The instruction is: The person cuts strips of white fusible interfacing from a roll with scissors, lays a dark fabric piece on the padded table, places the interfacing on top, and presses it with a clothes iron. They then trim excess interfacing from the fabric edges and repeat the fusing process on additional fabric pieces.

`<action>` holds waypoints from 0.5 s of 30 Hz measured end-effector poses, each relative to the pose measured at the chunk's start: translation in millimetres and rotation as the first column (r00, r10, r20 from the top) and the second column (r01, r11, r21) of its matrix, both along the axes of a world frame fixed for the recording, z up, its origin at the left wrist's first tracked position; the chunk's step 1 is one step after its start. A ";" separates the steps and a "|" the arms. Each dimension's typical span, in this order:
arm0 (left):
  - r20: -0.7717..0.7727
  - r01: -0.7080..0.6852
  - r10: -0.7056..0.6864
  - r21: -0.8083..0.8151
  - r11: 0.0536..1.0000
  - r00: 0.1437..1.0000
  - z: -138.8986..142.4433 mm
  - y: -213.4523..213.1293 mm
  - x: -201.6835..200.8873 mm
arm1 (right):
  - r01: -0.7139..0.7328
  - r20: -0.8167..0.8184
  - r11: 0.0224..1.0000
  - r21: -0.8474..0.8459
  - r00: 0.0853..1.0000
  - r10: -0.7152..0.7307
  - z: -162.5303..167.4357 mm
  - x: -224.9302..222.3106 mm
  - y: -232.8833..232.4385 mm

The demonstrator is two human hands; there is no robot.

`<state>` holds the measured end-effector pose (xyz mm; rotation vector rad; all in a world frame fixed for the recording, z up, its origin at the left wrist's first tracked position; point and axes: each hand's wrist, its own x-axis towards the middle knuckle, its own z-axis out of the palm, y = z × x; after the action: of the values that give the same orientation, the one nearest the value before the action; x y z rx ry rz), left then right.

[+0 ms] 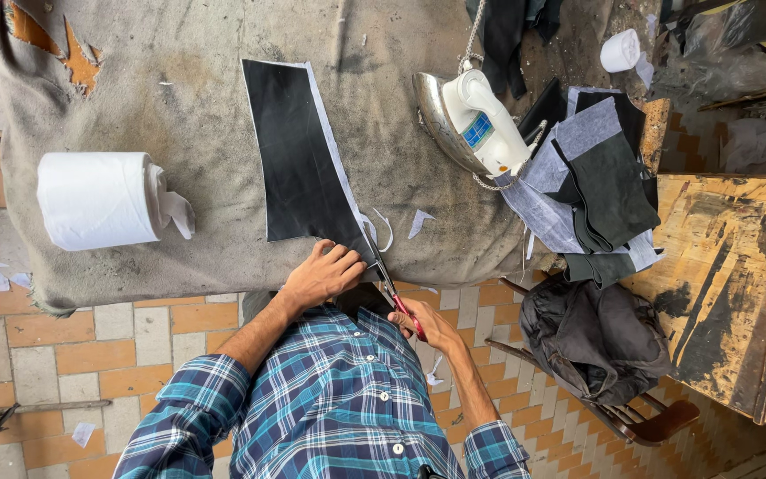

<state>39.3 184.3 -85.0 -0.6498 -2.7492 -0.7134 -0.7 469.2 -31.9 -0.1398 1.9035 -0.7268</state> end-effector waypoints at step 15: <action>-0.048 0.023 -0.019 0.072 0.997 0.999 1.2 -4.4 0.8 | -0.007 -0.034 1.000 -0.015 0.999 0.006 8.2 -6.2 -28.1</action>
<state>40.1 179.9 -83.8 -0.6721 -2.6639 -0.7877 -6.9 441.1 -23.6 -0.1686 1.9290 -0.7390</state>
